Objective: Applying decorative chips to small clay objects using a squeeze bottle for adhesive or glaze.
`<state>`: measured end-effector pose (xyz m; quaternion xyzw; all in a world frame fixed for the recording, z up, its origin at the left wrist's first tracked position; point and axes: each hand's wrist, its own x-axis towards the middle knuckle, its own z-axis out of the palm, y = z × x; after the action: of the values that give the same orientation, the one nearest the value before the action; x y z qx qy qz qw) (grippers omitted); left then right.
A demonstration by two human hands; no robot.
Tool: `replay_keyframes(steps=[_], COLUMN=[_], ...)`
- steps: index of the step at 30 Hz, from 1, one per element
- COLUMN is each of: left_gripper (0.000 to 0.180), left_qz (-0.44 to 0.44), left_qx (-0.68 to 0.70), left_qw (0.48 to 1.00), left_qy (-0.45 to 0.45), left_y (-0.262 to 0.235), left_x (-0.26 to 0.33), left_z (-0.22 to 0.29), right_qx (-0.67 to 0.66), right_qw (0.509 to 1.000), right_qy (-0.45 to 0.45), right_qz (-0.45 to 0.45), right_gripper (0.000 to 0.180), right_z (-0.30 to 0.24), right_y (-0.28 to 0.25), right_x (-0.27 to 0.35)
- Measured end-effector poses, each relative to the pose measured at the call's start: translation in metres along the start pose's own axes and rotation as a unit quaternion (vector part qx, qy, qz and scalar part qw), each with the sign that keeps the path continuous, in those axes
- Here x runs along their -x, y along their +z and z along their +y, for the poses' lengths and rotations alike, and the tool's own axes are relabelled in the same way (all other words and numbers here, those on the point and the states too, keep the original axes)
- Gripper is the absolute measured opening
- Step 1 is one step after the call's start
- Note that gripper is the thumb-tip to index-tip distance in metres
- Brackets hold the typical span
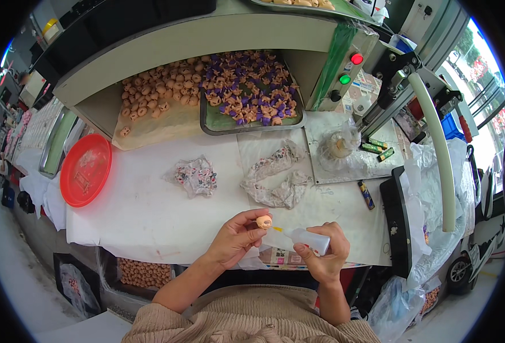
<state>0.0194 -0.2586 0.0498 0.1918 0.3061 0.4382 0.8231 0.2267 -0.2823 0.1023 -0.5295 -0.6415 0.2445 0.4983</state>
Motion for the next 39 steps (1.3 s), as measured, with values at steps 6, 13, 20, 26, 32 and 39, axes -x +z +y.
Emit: replay_keyframes(steps=[6, 13, 20, 26, 32, 39], left_gripper=[0.042, 0.045, 0.045, 0.043, 0.044, 0.044], left_qz=[0.003, 0.006, -0.001, -0.031, -0.073, -0.059], left_qx=[0.001, -0.004, 0.0, 0.036, 0.086, 0.146], left_qw=[1.0, 1.0, 1.0, 0.999, 0.993, 0.988], left_qy=[-0.004, -0.012, -0.022, -0.027, -0.033, 0.0], left_y=[0.0, 0.001, 0.0, -0.01, -0.11, -0.235], left_x=[0.0, 0.0, -0.001, -0.002, -0.017, 0.005], left_z=[0.002, 0.001, 0.004, 0.016, 0.076, 0.153], right_qx=[0.005, 0.012, 0.003, 0.0, 0.04, 0.165], right_qw=[1.0, 0.999, 0.999, 0.998, 0.994, 0.978], right_qy=[-0.005, -0.032, -0.033, 0.065, 0.101, -0.128], right_qz=[0.012, 0.005, 0.024, 0.024, -0.012, -0.026], right_gripper=[0.034, 0.03, 0.03, 0.032, 0.031, 0.017], right_z=[0.003, 0.003, 0.008, 0.036, 0.075, 0.059], right_y=[-0.002, -0.004, -0.006, 0.022, 0.136, 0.279], right_x=[0.001, -0.005, -0.009, -0.028, -0.071, -0.129])
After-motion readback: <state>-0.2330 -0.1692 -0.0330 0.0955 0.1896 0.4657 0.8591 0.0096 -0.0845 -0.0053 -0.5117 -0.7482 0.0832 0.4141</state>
